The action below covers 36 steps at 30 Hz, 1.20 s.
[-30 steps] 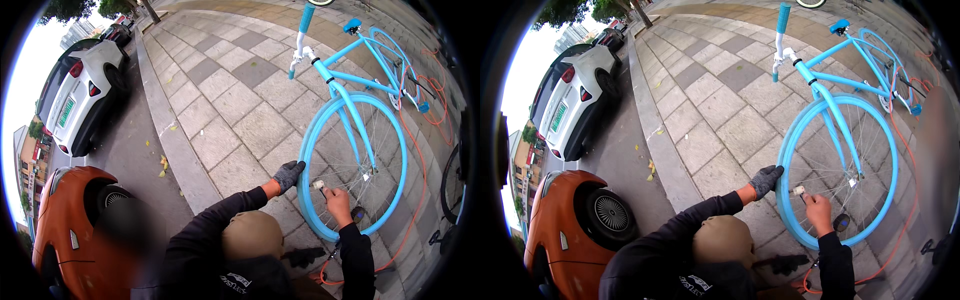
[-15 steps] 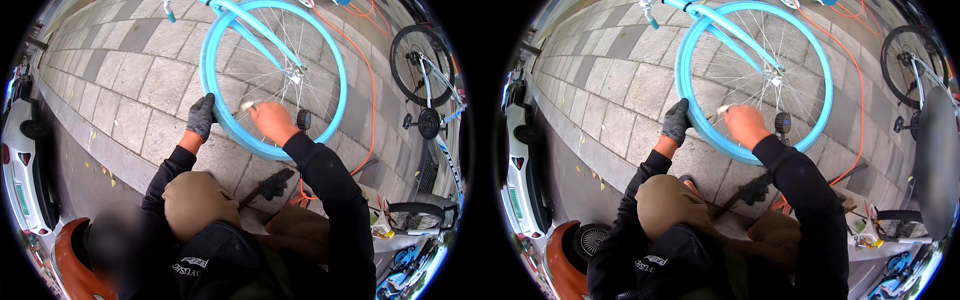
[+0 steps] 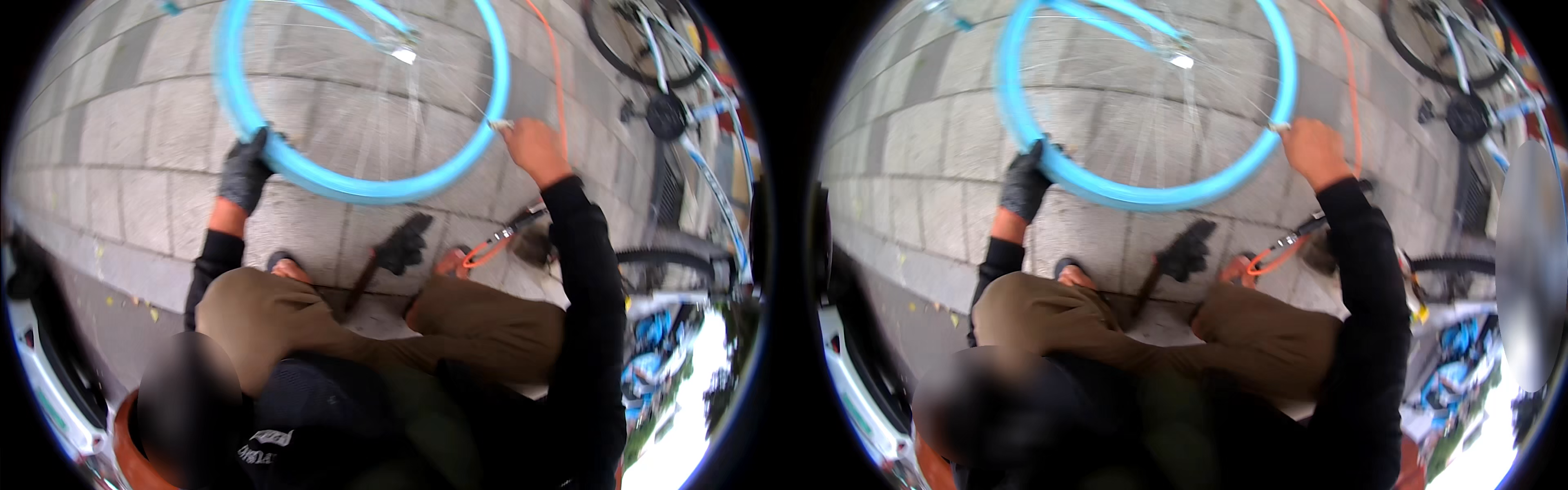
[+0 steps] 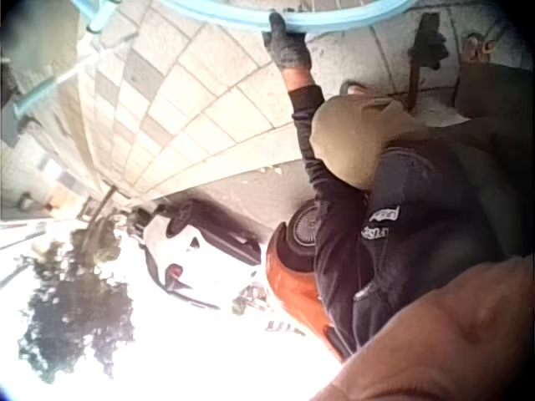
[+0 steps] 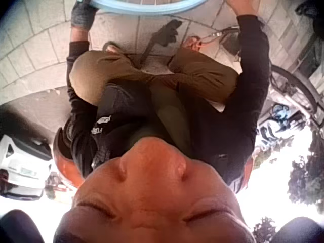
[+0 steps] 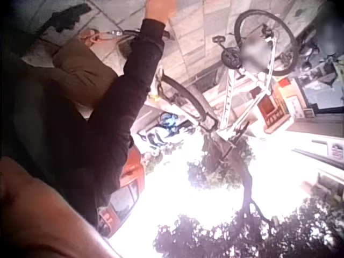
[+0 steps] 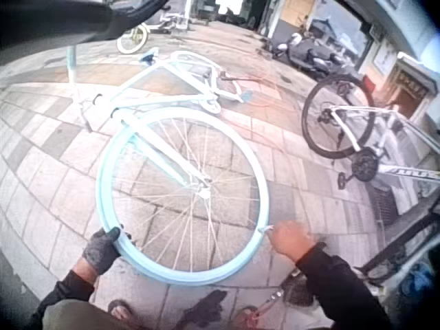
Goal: The person removes a black inner tube from a blue bicycle wheel, sprays a liquid onto the tube, and then uses a metal tool and an air pump to reinstall and inflate the tube back into the tire rim.
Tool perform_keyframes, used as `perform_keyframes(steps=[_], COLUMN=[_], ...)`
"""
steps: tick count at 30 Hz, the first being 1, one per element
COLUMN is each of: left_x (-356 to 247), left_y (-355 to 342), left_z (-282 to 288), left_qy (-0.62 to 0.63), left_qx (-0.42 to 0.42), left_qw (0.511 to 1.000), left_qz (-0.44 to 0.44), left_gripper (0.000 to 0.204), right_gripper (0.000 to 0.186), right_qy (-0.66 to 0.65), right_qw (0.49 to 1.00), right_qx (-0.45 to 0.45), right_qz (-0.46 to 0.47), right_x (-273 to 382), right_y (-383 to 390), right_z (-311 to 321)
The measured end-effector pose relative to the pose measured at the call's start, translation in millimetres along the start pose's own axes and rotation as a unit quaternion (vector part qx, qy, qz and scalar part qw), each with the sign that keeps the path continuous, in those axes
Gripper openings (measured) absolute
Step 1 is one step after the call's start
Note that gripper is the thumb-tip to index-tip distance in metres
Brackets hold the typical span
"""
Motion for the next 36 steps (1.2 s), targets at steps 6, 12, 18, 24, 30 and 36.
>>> perform_keyframes(steps=[6, 12, 18, 24, 30, 36], left_x=[27, 40, 51, 50, 35, 33], left_y=[-7, 2, -5, -9, 10, 12], left_z=[8, 12, 14, 16, 5, -2], left_qy=[0.069, -0.038, 0.005, 0.013, 0.044, 0.007], left_qx=[-0.023, -0.034, -0.02, -0.008, 0.038, 0.062], left_qw=[0.993, 0.993, 0.997, 0.996, 0.993, 0.994], left_qz=[0.092, 0.109, 0.079, 0.084, 0.101, 0.094], left_gripper=[0.044, 0.047, 0.045, 0.042, 0.054, 0.064], right_gripper=[0.05, 0.046, 0.042, 0.023, 0.031, 0.042], right_qy=[-0.054, -0.096, -0.175, -0.072, -0.686, -0.797], right_qw=[0.981, 0.989, 0.959, 0.994, 0.596, 0.259], right_qx=[0.088, 0.116, 0.209, 0.065, 0.359, 0.419], right_qz=[-0.163, -0.017, 0.081, 0.057, 0.213, 0.348], right_x=[-70, -44, 11, 35, 164, 199], right_y=[19, 4, 18, 12, 48, 81], right_z=[-68, -80, -70, -2, 169, 211])
Point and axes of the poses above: each hand's wrist, its own y-axis away from the middle knuckle, its own z-axis out of the back of the hand, x = y × z, the point moved 3 cm from there along -y, towards the middle knuckle, and after that the axes turned 7 degrees about -x, right-handed, at the moved point
